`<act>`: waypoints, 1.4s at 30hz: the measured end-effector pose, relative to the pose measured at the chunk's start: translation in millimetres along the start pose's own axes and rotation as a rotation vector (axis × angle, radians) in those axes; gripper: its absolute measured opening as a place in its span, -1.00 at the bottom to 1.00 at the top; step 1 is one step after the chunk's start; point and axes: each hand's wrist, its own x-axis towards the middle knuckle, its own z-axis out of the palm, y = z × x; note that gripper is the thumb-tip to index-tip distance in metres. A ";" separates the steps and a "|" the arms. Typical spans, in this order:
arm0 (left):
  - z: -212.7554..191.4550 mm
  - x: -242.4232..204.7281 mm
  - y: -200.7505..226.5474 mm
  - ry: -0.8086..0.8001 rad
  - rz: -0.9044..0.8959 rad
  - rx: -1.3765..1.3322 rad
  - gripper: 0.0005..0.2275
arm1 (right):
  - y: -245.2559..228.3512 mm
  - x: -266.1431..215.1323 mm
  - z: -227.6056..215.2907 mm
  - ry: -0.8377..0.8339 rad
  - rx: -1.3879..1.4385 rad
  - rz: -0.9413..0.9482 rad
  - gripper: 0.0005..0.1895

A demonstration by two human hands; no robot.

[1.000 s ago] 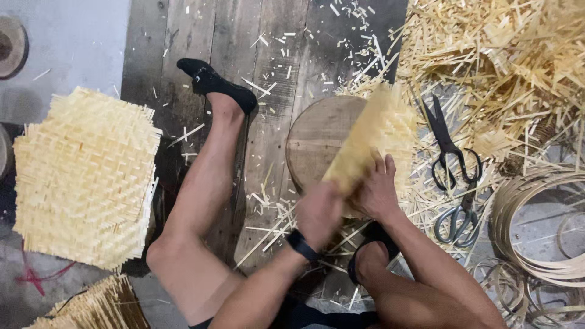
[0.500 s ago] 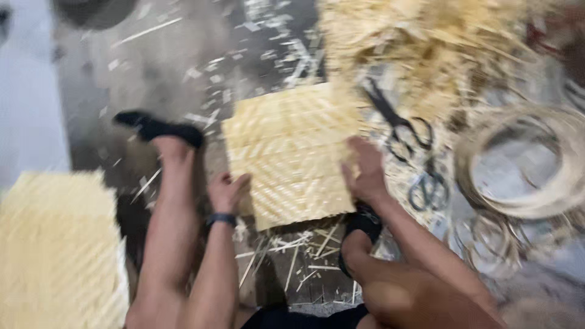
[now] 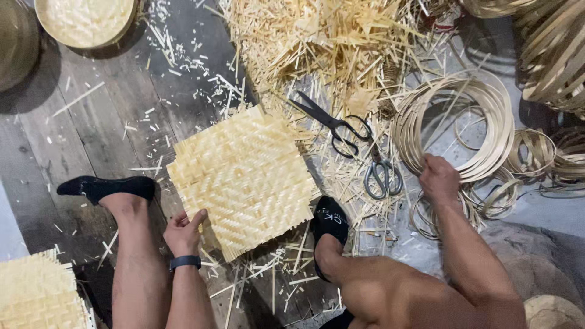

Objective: The person constructs bamboo steamer baskets, using shears to trim excess bamboo from a woven base held in a wooden jig, placing a circular frame around the base, and then fitting the woven material into the basket structure.

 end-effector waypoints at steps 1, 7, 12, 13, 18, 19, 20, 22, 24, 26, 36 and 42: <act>-2.2 -2.5 8.8 0.023 0.014 0.104 -0.37 | -4.1 3.2 -12.3 0.009 0.005 0.002 -0.84; -5.0 -48.4 113.6 0.329 0.618 0.650 -0.10 | -81.3 33.1 -126.0 0.155 -0.283 -0.332 -0.84; 22.1 -67.0 214.3 -0.526 -0.112 -0.563 -0.38 | -194.6 37.1 -163.2 0.113 -0.103 -0.950 -0.76; 24.3 -68.7 224.0 -0.650 -0.227 -0.728 -0.40 | -210.0 39.8 -160.9 0.112 -0.084 -0.974 -0.76; 13.6 -65.2 212.0 -1.002 -0.226 -1.314 -0.64 | -249.5 50.4 -117.1 -0.405 0.125 -0.872 -0.64; 9.6 -64.2 206.0 -0.834 -0.305 -1.248 -0.68 | -256.4 51.3 -104.8 -0.410 0.137 -0.896 -0.64; 6.8 -63.3 202.0 -0.671 -0.383 -1.179 -0.71 | -264.0 52.1 -94.9 -0.471 0.588 -0.576 -0.57; -1.2 -66.5 194.1 -0.613 -0.399 -1.143 -0.71 | -276.9 56.6 -82.5 -0.533 1.014 -0.224 -0.44; -5.7 -72.1 188.4 -0.566 -0.432 -1.099 -0.71 | -288.7 69.7 -69.3 -0.881 1.316 0.388 -0.45; -8.2 -76.1 187.0 -0.529 -0.451 -1.117 -0.71 | -297.2 69.5 -52.5 -0.877 1.467 0.459 -0.46; -21.0 -82.6 168.1 -0.551 -0.459 -1.146 -0.68 | -303.4 72.8 -42.8 -0.861 1.495 0.597 -0.43; -27.5 -97.7 162.1 -0.576 -0.487 -1.075 -0.73 | -311.7 65.2 -43.2 -1.019 1.390 0.610 -0.49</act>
